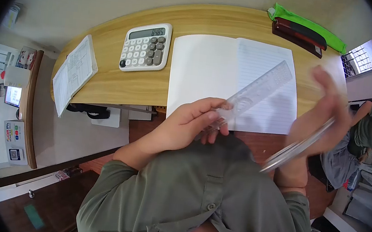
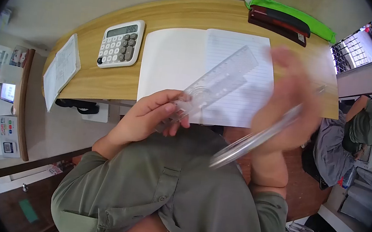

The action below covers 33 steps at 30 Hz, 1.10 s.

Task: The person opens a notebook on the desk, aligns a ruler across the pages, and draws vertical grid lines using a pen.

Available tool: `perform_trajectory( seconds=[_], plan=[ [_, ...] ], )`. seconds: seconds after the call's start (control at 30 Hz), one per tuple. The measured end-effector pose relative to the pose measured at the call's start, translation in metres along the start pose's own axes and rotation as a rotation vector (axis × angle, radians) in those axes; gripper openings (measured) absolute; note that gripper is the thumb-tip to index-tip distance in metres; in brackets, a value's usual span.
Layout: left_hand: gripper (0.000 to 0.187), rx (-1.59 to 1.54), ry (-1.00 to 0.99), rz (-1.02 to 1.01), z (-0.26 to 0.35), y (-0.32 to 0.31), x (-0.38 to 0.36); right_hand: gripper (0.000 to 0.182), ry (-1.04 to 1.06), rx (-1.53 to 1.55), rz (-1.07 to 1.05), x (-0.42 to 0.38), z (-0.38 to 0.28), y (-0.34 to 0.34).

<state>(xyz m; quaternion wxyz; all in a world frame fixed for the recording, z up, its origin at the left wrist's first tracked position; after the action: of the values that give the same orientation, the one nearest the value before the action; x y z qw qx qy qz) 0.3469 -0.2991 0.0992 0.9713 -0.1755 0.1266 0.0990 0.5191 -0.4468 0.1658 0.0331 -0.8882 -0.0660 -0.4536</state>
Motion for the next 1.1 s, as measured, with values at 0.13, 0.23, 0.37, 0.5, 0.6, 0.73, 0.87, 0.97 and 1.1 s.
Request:
perform_trajectory(
  seconds=[0.13,0.23,0.37,0.5,0.6,0.73,0.87,0.97,1.1],
  plan=[
    [0.032,0.399,-0.299,-0.13,-0.007,-0.009,0.01,0.023,0.354,-0.28,-0.812,-0.05,-0.042,-0.049],
    [0.038,0.569,-0.253,-0.241,0.018,-0.021,-0.004,0.019,0.312,-0.3,-0.589,-0.028,-0.021,-0.031],
    [0.041,0.44,-0.083,-0.331,0.016,-0.013,-0.02,0.017,0.132,-0.381,-0.215,0.005,0.043,0.015],
    [0.044,0.169,-0.047,0.076,0.019,0.011,-0.013,0.02,-0.168,-0.302,-0.061,0.015,0.061,0.043],
    [0.047,0.078,-0.297,0.249,0.028,0.021,0.007,0.021,-0.369,-0.159,-0.163,-0.005,0.072,0.052],
    [0.052,0.089,-0.31,0.354,0.021,0.027,0.033,0.024,-0.306,-0.182,-0.336,-0.052,0.064,0.051],
    [0.052,0.108,-0.341,0.444,0.02,0.025,0.04,0.048,-0.007,-0.352,-0.937,-0.064,0.03,0.031],
    [0.049,-0.048,-0.249,0.411,0.013,0.035,0.046,0.051,-0.012,-0.354,-0.952,-0.067,0.045,0.028],
    [0.048,-0.106,-0.216,0.382,0.01,0.027,0.048,0.048,0.024,-0.398,-0.912,-0.068,0.044,0.018]
  ],
)
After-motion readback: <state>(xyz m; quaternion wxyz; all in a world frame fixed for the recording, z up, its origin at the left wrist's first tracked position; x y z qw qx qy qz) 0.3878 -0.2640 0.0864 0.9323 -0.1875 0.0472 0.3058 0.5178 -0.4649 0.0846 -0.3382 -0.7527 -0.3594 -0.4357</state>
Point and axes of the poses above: each hand's wrist, its own x-axis towards the middle knuckle, its own y-axis out of the back of the hand, z = x × y, the point moved 4 cm from there along x, towards the middle knuckle, and after that the axes turned 3 degrees about z, right-handed, at the moved point
